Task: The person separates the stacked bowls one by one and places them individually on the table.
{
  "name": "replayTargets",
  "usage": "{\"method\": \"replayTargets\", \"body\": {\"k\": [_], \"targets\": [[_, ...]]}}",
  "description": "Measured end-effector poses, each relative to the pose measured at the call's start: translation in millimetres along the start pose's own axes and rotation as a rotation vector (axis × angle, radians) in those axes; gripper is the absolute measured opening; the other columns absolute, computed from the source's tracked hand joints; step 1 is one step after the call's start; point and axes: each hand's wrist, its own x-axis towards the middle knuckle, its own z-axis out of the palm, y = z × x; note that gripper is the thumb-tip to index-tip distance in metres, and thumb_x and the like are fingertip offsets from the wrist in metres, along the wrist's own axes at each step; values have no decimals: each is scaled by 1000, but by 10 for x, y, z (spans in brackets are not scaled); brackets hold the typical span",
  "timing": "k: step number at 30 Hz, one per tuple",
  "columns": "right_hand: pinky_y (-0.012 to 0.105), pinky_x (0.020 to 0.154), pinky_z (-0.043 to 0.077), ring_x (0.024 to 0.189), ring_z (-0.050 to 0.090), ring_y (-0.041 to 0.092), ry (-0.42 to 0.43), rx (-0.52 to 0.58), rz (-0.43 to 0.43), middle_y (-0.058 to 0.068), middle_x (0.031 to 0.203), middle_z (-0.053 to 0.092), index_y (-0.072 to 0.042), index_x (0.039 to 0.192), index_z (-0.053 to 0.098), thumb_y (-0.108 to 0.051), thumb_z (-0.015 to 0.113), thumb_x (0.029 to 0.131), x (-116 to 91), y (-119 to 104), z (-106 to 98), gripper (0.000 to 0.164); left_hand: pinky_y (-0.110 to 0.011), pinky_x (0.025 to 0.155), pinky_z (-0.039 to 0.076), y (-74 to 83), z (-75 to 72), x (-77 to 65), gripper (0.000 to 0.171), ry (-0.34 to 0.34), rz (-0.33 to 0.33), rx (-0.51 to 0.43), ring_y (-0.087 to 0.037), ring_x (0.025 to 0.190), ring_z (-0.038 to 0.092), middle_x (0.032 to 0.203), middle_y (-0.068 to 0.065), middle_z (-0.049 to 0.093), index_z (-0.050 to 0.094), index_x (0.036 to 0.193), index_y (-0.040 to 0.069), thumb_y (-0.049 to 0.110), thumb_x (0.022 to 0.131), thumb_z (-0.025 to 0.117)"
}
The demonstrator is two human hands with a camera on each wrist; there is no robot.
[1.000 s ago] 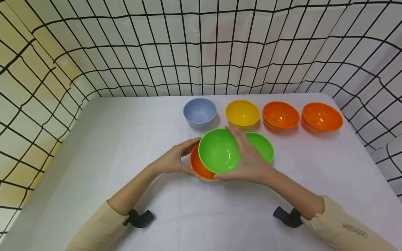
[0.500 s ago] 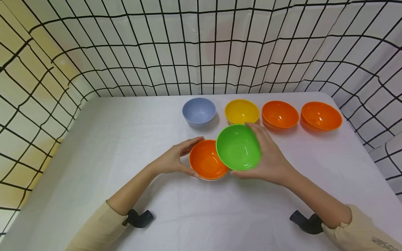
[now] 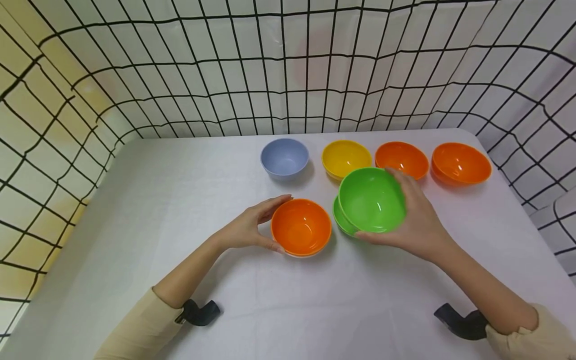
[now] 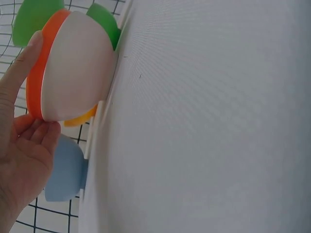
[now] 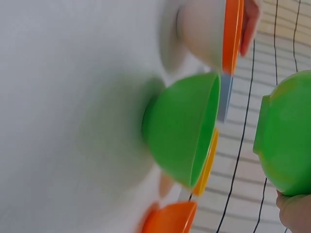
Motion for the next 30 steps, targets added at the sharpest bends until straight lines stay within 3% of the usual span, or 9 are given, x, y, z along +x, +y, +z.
{"method": "replayTargets", "body": {"k": [12, 30], "targets": [[70, 77, 34, 115, 27, 48, 21, -77, 210, 22, 147, 21, -16, 149, 12, -21, 86, 61, -86, 362, -305, 115, -33, 108, 32, -17, -9, -7, 95, 7, -12, -9, -23, 131, 38, 147, -11, 33, 28, 144, 4, 8, 66, 83], [71, 75, 34, 113, 25, 51, 19, -119, 289, 30, 143, 18, -8, 148, 8, -28, 81, 68, -147, 755, -331, 110, -33, 108, 31, -33, 10, 10, 95, 1, -14, -32, -21, 133, 35, 147, -10, 32, 28, 144, 4, 6, 66, 83]]}}
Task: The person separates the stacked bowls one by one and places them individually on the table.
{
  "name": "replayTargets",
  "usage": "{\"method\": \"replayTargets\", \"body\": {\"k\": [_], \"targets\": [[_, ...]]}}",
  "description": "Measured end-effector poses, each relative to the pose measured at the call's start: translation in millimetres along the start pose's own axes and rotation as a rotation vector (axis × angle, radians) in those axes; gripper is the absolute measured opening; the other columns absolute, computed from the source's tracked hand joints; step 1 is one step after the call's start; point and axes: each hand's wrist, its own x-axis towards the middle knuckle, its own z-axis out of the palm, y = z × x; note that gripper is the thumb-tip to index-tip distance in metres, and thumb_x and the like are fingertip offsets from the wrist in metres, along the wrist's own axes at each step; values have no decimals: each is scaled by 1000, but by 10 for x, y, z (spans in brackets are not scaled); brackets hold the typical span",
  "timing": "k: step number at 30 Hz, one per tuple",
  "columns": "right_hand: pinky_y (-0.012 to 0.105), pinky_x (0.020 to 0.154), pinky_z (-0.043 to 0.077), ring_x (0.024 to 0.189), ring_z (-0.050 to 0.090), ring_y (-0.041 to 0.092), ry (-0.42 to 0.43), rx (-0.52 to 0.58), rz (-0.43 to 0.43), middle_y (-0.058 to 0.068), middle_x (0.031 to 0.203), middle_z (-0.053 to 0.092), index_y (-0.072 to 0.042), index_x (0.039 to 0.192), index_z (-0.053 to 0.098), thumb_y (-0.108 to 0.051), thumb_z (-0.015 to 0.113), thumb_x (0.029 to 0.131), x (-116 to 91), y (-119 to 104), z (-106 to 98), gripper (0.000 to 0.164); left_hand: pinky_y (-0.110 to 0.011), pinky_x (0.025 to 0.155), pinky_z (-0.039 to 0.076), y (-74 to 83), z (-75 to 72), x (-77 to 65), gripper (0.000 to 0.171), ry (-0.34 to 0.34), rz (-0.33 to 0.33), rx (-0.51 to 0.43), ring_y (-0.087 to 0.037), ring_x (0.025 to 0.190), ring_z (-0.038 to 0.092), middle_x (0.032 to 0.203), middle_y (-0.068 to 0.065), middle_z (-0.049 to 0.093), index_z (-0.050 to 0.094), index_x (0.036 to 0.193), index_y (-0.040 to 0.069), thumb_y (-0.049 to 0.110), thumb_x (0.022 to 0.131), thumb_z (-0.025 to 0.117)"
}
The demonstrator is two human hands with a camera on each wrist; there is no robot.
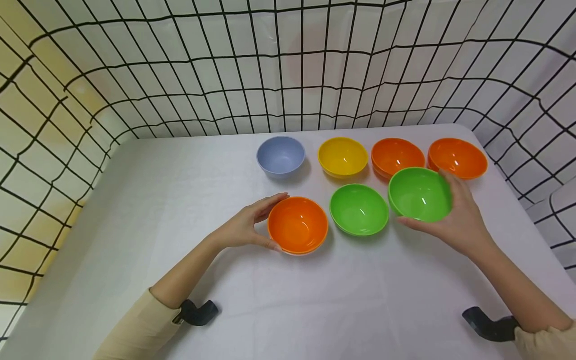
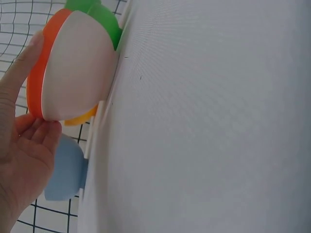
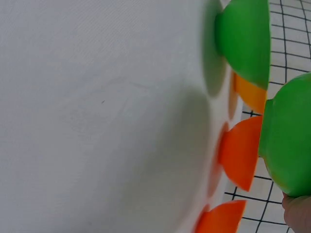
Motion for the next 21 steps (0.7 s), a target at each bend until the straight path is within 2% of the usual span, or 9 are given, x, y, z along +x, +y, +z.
{"method": "replayTargets", "body": {"k": [9, 21], "targets": [[71, 77, 34, 115, 24, 50, -29, 6, 15, 31, 143, 17, -6, 148, 8, -30, 80, 70, 59, 221, 105, 109, -33, 108, 31, -7, 4, 5, 96, 0, 10, -1, -21, 132, 36, 147, -11, 32, 28, 144, 3, 6, 66, 83], [68, 79, 32, 114, 27, 50, -25, 4, 6, 34, 137, 23, -1, 147, 11, -31, 81, 68, 70, 314, 203, 110, -34, 108, 31, -17, 0, 0, 95, 1, 13, -11, -22, 132, 36, 147, -12, 32, 27, 144, 2, 5, 66, 83]]}}
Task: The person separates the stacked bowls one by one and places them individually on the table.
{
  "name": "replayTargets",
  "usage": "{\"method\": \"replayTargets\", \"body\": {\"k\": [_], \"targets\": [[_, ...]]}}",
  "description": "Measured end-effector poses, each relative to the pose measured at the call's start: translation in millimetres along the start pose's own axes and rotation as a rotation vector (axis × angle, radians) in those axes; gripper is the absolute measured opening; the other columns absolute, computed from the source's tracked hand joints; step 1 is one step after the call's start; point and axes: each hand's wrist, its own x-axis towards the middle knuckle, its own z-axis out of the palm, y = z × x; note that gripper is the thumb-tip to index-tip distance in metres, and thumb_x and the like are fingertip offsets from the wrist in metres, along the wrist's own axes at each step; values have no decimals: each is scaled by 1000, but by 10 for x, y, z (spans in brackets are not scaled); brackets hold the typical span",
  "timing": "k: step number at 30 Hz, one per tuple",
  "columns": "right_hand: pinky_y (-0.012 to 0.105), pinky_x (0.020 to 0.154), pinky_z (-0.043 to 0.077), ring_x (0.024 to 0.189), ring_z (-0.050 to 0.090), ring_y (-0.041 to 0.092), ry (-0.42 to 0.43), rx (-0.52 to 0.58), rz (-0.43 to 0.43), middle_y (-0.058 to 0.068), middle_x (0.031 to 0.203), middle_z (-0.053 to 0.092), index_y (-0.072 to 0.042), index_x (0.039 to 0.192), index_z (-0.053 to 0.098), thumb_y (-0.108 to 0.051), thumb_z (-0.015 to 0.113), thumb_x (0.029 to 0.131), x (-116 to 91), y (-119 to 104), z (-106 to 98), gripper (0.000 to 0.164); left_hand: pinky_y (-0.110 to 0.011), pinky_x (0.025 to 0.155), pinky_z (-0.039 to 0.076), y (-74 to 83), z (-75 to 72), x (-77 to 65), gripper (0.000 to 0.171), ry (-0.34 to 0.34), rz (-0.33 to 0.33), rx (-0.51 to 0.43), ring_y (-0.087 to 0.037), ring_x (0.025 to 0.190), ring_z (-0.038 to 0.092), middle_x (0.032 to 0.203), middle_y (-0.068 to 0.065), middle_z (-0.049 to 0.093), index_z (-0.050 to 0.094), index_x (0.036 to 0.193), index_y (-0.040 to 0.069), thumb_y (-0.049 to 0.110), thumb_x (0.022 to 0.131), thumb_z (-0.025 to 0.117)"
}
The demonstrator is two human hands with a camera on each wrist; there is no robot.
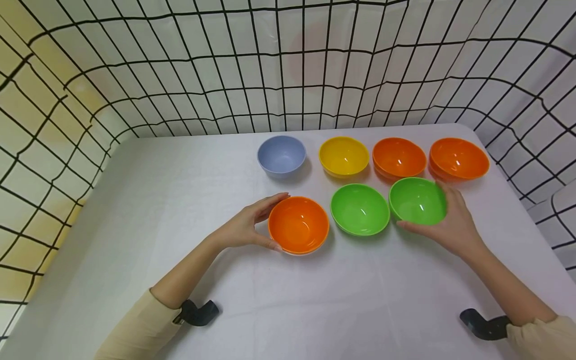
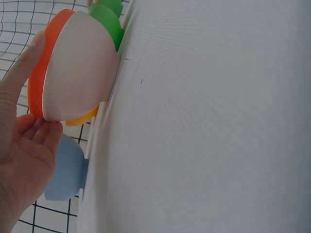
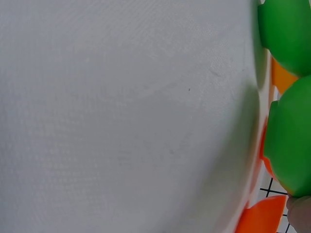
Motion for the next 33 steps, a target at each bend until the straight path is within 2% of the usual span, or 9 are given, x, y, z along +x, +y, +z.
{"method": "replayTargets", "body": {"k": [7, 18, 33], "targets": [[70, 81, 31, 115, 26, 51, -2, -13, 9, 35, 139, 20, 0, 147, 8, -33, 81, 68, 1, 31, 28, 112, -35, 108, 31, 9, 2, 1, 95, 1, -1, 6, -23, 132, 35, 147, -12, 32, 27, 143, 0, 6, 66, 83], [73, 86, 27, 119, 23, 54, -20, -6, 10, 34, 143, 14, -1, 147, 5, -33, 81, 68, -11, 125, 80, 115, -33, 108, 31, 5, 7, -8, 96, -2, -9, -10, -22, 133, 35, 147, -11, 31, 27, 144, 3, 5, 66, 82], [74, 89, 24, 123, 19, 55, -33, -23, 22, 33, 146, 9, -3, 147, 1, -35, 81, 67, 12, 125, 96, 118, -34, 108, 31, 14, 1, -14, 96, 2, -11, -2, -22, 132, 36, 147, -11, 32, 27, 144, 4, 6, 66, 82]]}}
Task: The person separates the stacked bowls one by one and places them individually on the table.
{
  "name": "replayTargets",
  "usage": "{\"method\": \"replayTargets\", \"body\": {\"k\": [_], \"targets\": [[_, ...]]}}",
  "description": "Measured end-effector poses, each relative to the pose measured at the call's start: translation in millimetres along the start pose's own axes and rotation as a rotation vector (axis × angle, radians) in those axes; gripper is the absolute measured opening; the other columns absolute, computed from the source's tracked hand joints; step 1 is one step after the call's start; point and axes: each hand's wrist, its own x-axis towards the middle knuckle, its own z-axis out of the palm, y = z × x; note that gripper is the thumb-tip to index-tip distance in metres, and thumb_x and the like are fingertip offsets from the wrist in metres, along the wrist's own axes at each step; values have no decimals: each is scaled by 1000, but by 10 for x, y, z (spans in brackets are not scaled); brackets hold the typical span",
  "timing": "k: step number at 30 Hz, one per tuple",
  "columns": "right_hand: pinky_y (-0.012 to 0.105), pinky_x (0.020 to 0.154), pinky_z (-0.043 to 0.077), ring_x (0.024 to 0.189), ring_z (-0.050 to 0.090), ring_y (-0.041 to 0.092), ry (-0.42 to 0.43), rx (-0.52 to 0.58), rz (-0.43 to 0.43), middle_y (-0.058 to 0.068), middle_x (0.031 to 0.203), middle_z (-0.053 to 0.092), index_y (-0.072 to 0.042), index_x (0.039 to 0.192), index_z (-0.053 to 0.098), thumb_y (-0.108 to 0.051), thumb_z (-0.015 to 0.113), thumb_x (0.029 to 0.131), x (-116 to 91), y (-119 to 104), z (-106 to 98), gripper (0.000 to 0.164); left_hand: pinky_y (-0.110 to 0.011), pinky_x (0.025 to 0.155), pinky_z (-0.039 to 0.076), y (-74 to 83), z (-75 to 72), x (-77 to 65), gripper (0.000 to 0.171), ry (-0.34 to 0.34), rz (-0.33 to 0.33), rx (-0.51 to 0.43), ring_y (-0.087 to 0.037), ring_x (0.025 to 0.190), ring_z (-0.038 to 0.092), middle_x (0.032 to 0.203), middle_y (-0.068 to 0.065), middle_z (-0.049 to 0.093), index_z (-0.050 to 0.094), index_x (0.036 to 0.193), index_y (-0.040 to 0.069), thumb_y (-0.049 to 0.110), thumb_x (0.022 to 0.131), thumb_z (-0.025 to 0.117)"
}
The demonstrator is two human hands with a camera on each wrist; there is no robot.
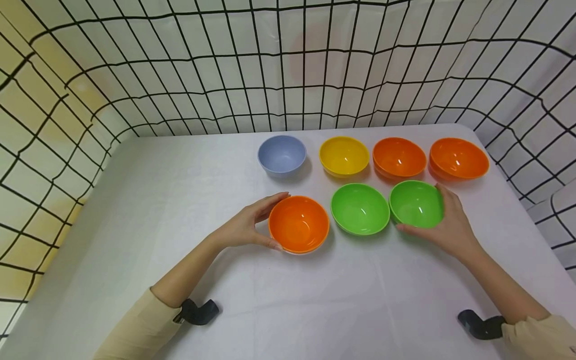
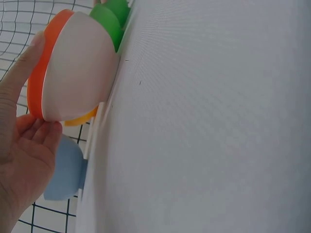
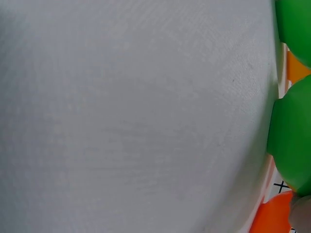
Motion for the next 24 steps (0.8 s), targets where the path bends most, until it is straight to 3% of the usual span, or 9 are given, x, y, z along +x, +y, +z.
{"method": "replayTargets", "body": {"k": [8, 14, 16, 19, 22, 24], "targets": [[75, 92, 20, 127, 15, 54, 23, 48, 15, 28, 149, 5, -10, 149, -2, -34, 79, 70, -35, 21, 8, 116, -34, 109, 30, -5, -1, 13, 95, -5, 5, -12, -22, 133, 35, 147, -12, 31, 27, 144, 3, 4, 66, 82], [71, 99, 17, 130, 16, 51, 111, 87, -4, 24, 150, 9, -13, 149, 4, -30, 78, 71, -72, 26, -2, 109, -33, 108, 31, -15, 5, 7, 96, -9, -10, -15, -21, 133, 35, 148, -10, 31, 26, 144, 5, 5, 67, 82], [64, 105, 16, 132, 17, 47, 160, 111, -20, 21, 150, 12, -14, 149, 8, -27, 79, 72, -77, 16, -13, 106, -34, 108, 31, -16, 6, 5, 96, -7, -9, -14, -21, 133, 35, 148, -10, 31, 27, 144, 5, 5, 67, 82], [40, 115, 15, 136, 17, 37, 233, 151, -53, 17, 148, 18, -13, 149, 14, -22, 78, 72, -77, -14, -17, 100, -34, 107, 32, -15, 7, 3, 96, -4, -5, -14, -21, 133, 36, 148, -10, 31, 27, 144, 5, 5, 66, 82], [22, 113, 13, 138, 19, 27, 272, 169, -88, 16, 146, 24, -13, 148, 19, -17, 78, 72, -77, -53, -10, 96, -34, 107, 32, -12, 8, 1, 96, -3, -3, -13, -22, 132, 36, 147, -10, 31, 27, 144, 4, 5, 66, 82], [19, 112, 13, 138, 19, 25, 277, 165, -102, 15, 146, 25, -13, 147, 20, -17, 78, 72, -76, -74, -8, 95, -34, 107, 32, -9, 8, 2, 96, -3, -4, -10, -22, 132, 37, 147, -10, 32, 27, 144, 4, 5, 66, 82]]}}
